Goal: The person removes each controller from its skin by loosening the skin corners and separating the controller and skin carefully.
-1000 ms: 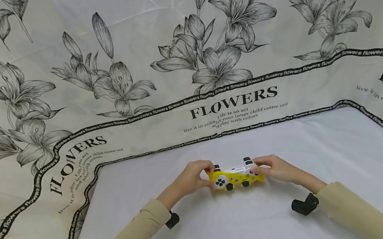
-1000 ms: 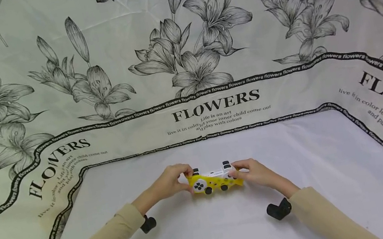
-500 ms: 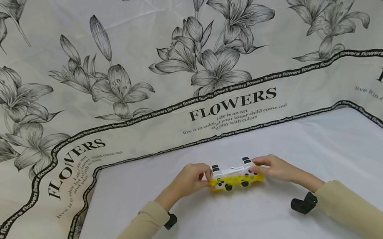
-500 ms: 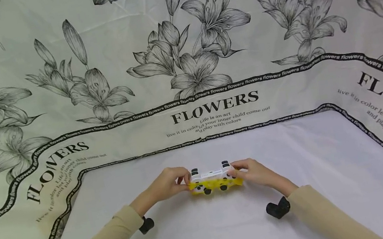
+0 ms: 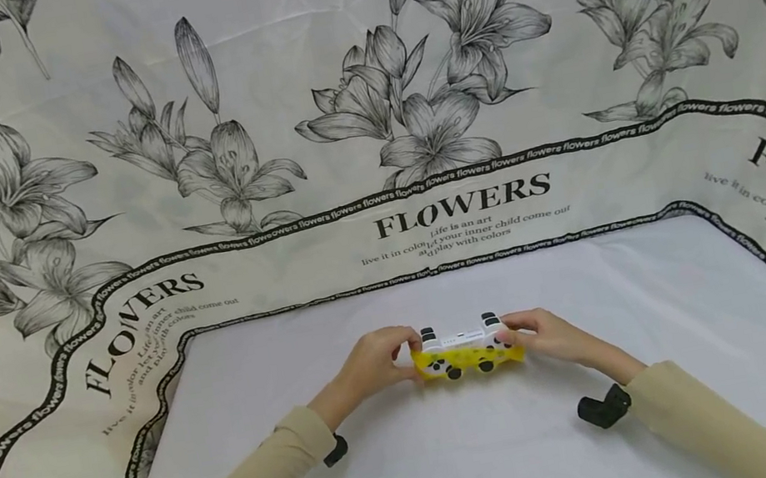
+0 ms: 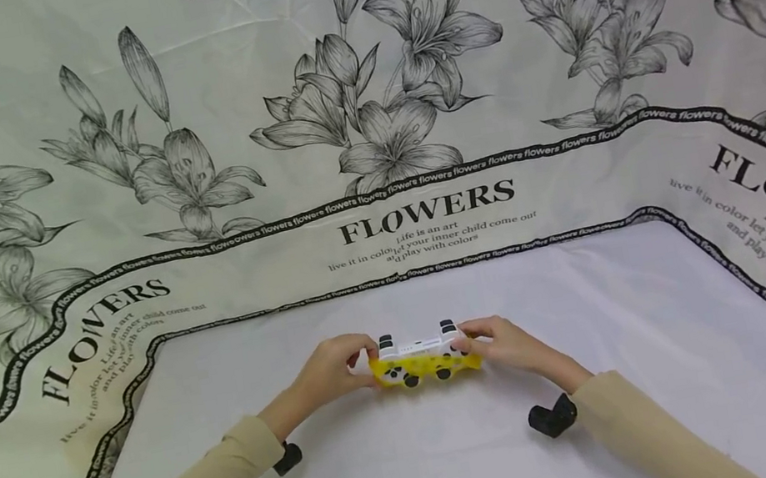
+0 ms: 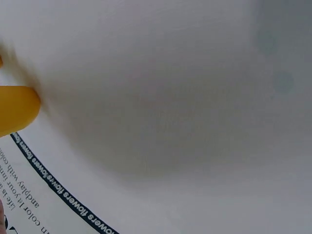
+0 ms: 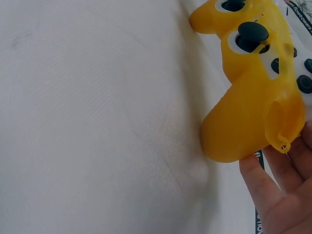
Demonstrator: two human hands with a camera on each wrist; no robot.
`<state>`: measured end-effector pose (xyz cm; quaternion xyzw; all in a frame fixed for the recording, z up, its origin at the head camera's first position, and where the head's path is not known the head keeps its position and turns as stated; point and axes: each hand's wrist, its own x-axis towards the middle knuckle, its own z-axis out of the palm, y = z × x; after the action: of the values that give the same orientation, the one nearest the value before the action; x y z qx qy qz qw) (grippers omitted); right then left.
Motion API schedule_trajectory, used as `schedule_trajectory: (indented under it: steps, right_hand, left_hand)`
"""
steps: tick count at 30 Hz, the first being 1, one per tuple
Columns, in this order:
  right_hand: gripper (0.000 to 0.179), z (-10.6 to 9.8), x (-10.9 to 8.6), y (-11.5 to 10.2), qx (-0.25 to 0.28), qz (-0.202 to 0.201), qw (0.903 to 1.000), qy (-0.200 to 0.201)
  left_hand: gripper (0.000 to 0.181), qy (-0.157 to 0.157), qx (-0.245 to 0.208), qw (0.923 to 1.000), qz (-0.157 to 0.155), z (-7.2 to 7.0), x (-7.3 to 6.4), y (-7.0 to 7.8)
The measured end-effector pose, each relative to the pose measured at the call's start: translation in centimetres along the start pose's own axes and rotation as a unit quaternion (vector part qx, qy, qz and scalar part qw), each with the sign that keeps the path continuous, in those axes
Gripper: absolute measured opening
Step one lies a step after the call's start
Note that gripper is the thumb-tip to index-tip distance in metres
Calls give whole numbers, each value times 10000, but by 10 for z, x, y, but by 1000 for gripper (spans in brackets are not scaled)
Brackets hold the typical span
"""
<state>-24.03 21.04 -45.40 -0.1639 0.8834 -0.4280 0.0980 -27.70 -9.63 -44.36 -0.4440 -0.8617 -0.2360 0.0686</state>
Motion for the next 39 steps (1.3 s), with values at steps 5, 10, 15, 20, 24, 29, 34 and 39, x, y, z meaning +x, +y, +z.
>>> schedule_trajectory:
  steps: [5, 10, 15, 20, 24, 29, 34, 39]
  right_hand:
    - [50, 0, 0, 0, 80, 108, 9999, -18]
    - [50, 0, -1, 0, 20, 132, 9999, 5]
    - [47, 0, -3, 1, 27, 36, 10000, 24]
    - [46, 1, -5, -1, 39, -34, 10000, 29]
    - [47, 2, -4, -1, 8, 16, 10000, 65]
    - [56, 2, -3, -2, -27, -40, 9999, 161]
    - [63, 4, -4, -4, 4, -11, 9993, 376]
    - [55, 2, -3, -5, 54, 162, 9992, 361]
  left_hand:
    - [39, 425, 159, 9990, 40, 6, -5, 0]
    - [40, 582, 210, 9981, -54, 9, -6, 2]
    - [32, 613, 338, 9973, 212, 9, -6, 4]
    - [24, 613, 477, 9943, 735, 8, -7, 2]
    - [19, 659, 704, 9903, 1002, 8, -8, -1]
    - [16, 785, 1088, 9822, 1317, 7, -7, -4]
    - [17, 858, 1496, 9737, 1490, 5, -7, -8]
    - [16, 834, 1621, 9683, 1706, 4, -5, -11]
